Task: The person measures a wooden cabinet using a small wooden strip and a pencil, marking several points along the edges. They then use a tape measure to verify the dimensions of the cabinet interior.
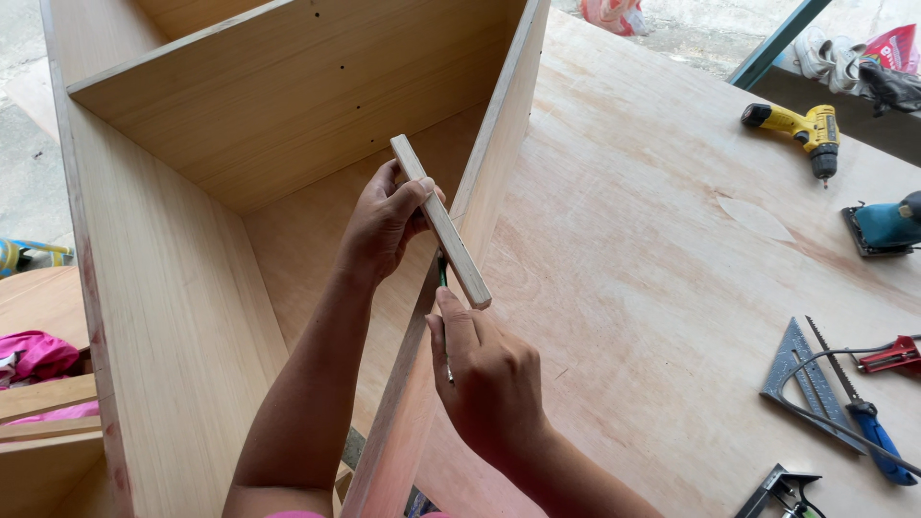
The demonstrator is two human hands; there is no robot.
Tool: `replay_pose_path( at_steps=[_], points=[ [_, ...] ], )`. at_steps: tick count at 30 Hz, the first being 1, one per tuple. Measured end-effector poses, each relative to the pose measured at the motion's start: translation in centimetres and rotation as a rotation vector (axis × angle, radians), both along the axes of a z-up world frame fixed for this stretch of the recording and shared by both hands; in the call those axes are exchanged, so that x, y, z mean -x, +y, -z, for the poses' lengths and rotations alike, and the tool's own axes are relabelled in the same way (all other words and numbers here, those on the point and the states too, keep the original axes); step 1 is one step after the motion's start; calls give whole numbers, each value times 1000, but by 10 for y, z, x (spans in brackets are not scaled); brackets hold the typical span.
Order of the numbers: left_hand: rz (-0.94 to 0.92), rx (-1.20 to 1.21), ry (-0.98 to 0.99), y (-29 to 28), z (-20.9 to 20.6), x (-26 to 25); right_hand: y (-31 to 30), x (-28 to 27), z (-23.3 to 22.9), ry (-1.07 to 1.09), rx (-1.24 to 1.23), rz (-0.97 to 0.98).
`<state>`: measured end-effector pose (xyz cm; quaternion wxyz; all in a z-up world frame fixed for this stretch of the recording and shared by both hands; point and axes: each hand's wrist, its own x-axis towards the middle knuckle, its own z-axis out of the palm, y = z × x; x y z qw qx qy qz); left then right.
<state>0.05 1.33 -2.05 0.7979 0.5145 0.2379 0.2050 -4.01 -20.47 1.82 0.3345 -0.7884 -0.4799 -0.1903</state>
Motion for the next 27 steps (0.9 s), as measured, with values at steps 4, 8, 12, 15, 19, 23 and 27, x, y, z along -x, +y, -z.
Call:
replay_pose_path(
  at_steps=[4,8,12,15,19,23,27],
  points=[
    [-2,1,-3,-1,-2,0,-6,2,-9,13,31,8],
    [-3,4,5,-1,-2,1,-1,0,-4,13,24,3],
    [-2,4,5,-1,-2,1,0,-2,-1,34,25,-10],
    [4,10,-3,-1,-1,0,-7,2,-7,19,27,-1],
    [5,3,-11,0,0,0,-2,-3,-4,11,11,-14],
    [-2,5,-11,0,-1,-1,-7,-1,-4,53,47,-8],
    [-7,10,2,-2,-5,0,-4,-3,-8,49,18,-18]
  ],
)
